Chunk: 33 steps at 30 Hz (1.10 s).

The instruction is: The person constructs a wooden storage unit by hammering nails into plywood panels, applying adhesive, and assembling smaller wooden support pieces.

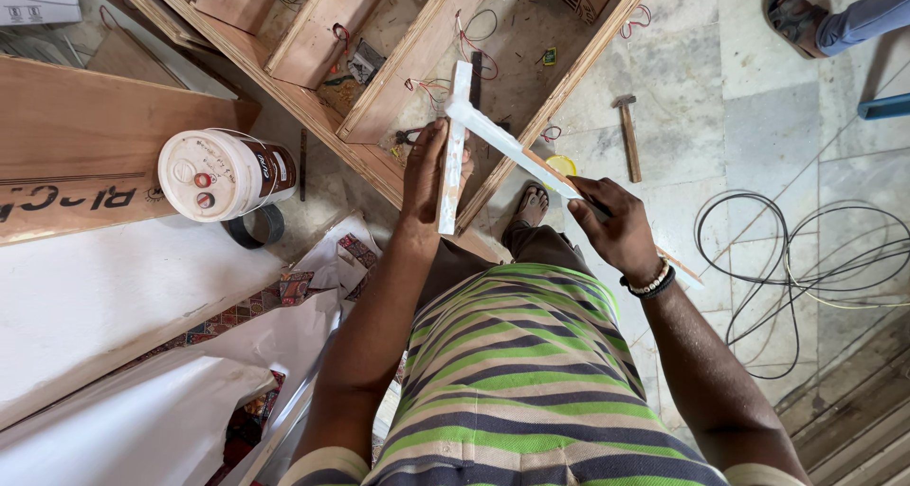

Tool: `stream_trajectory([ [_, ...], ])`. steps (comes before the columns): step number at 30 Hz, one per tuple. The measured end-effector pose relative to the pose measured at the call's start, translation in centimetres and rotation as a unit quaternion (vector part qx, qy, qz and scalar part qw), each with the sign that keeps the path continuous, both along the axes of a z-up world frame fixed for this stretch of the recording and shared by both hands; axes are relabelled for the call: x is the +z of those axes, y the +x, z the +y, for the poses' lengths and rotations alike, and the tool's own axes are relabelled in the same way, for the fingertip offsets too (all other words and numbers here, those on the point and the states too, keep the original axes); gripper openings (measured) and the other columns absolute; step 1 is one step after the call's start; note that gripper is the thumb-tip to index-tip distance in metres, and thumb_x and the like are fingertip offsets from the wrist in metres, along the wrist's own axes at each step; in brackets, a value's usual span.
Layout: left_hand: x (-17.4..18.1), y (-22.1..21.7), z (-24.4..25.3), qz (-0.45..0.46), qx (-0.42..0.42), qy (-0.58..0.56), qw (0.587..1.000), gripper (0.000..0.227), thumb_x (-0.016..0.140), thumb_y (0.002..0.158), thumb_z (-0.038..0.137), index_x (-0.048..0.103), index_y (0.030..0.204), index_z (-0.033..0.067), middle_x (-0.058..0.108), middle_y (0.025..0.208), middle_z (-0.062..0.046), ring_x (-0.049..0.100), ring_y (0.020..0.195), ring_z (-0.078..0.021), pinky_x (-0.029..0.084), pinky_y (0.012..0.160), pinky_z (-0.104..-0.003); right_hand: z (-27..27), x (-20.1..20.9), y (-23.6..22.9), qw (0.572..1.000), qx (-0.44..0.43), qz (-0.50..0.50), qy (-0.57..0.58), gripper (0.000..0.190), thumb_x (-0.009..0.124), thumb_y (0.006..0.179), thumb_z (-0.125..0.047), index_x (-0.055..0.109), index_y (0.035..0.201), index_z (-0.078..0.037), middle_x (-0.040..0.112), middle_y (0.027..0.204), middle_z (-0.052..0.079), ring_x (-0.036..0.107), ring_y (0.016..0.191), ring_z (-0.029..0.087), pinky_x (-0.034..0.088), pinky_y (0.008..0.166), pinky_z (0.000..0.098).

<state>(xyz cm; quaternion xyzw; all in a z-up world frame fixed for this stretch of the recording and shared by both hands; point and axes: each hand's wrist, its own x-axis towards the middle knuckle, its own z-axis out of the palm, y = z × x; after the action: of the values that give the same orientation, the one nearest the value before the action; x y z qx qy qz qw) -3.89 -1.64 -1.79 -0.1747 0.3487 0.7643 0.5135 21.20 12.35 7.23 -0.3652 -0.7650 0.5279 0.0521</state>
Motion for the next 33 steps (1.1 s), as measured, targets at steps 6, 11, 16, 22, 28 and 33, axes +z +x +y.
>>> stream_trajectory([
  [6, -2.3, -0.3, -1.3, 0.062, -0.001, -0.016, 0.998, 0.023, 0.072, 0.102, 0.022, 0.069, 0.116, 0.0036, 0.068, 0.084, -0.007, 0.063, 0.064, -0.0112, 0.051, 0.052, -0.025, -0.2, 0.7, -0.2, 0.998, 0.046, -0.032, 0.000, 0.033, 0.074, 0.096, -0.019, 0.071, 0.125, -0.004, 0.070, 0.092, 0.012, 0.069, 0.079, 0.023, 0.055, 0.071, 0.0349],
  [11, -2.4, -1.5, -1.4, 0.091, -0.031, -0.079, 0.992, 0.023, 0.069, 0.102, 0.026, 0.069, 0.110, 0.0044, 0.067, 0.083, -0.005, 0.065, 0.063, -0.0118, 0.054, 0.053, -0.027, -0.9, 0.9, 1.5, 0.995, 0.092, -0.003, -0.026, 0.034, 0.073, 0.094, -0.019, 0.071, 0.124, -0.003, 0.071, 0.095, 0.012, 0.071, 0.082, 0.022, 0.057, 0.074, 0.0343],
  [16, -1.9, -2.3, -0.7, 0.045, 0.031, -0.037, 0.998, 0.018, 0.069, 0.101, 0.025, 0.069, 0.105, 0.0074, 0.068, 0.085, -0.007, 0.064, 0.064, -0.0120, 0.049, 0.051, -0.025, -1.7, 0.4, 2.5, 0.991, 0.113, 0.022, -0.063, 0.033, 0.074, 0.094, -0.022, 0.071, 0.121, -0.003, 0.073, 0.100, 0.011, 0.074, 0.090, 0.020, 0.060, 0.079, 0.0316],
  [22, -1.3, -2.9, -0.3, 0.060, 0.022, -0.059, 0.996, 0.023, 0.068, 0.103, 0.027, 0.070, 0.103, 0.0048, 0.067, 0.085, -0.006, 0.062, 0.064, -0.0104, 0.047, 0.049, -0.024, -1.4, 0.8, 1.3, 0.994, 0.089, -0.043, -0.057, 0.038, 0.075, 0.092, -0.022, 0.072, 0.126, -0.004, 0.072, 0.094, 0.012, 0.071, 0.081, 0.023, 0.058, 0.074, 0.0363],
  [28, -0.8, -4.0, -0.8, 0.019, 0.051, -0.031, 0.998, 0.020, 0.070, 0.101, 0.027, 0.068, 0.104, 0.0072, 0.068, 0.088, -0.006, 0.063, 0.068, -0.0116, 0.047, 0.056, -0.024, -1.8, -0.1, 2.0, 0.991, 0.121, 0.039, -0.051, 0.034, 0.073, 0.094, -0.024, 0.071, 0.124, -0.006, 0.073, 0.098, 0.010, 0.073, 0.085, 0.020, 0.061, 0.075, 0.0338],
  [33, -0.9, -4.6, -1.5, -0.012, 0.083, -0.021, 0.996, 0.023, 0.071, 0.104, 0.028, 0.067, 0.105, 0.0058, 0.066, 0.090, -0.005, 0.065, 0.072, -0.0125, 0.049, 0.061, -0.024, -1.8, -0.3, 2.6, 0.986, 0.148, 0.051, -0.051, 0.036, 0.074, 0.092, -0.022, 0.072, 0.124, -0.006, 0.072, 0.094, 0.010, 0.072, 0.081, 0.019, 0.059, 0.071, 0.0335],
])
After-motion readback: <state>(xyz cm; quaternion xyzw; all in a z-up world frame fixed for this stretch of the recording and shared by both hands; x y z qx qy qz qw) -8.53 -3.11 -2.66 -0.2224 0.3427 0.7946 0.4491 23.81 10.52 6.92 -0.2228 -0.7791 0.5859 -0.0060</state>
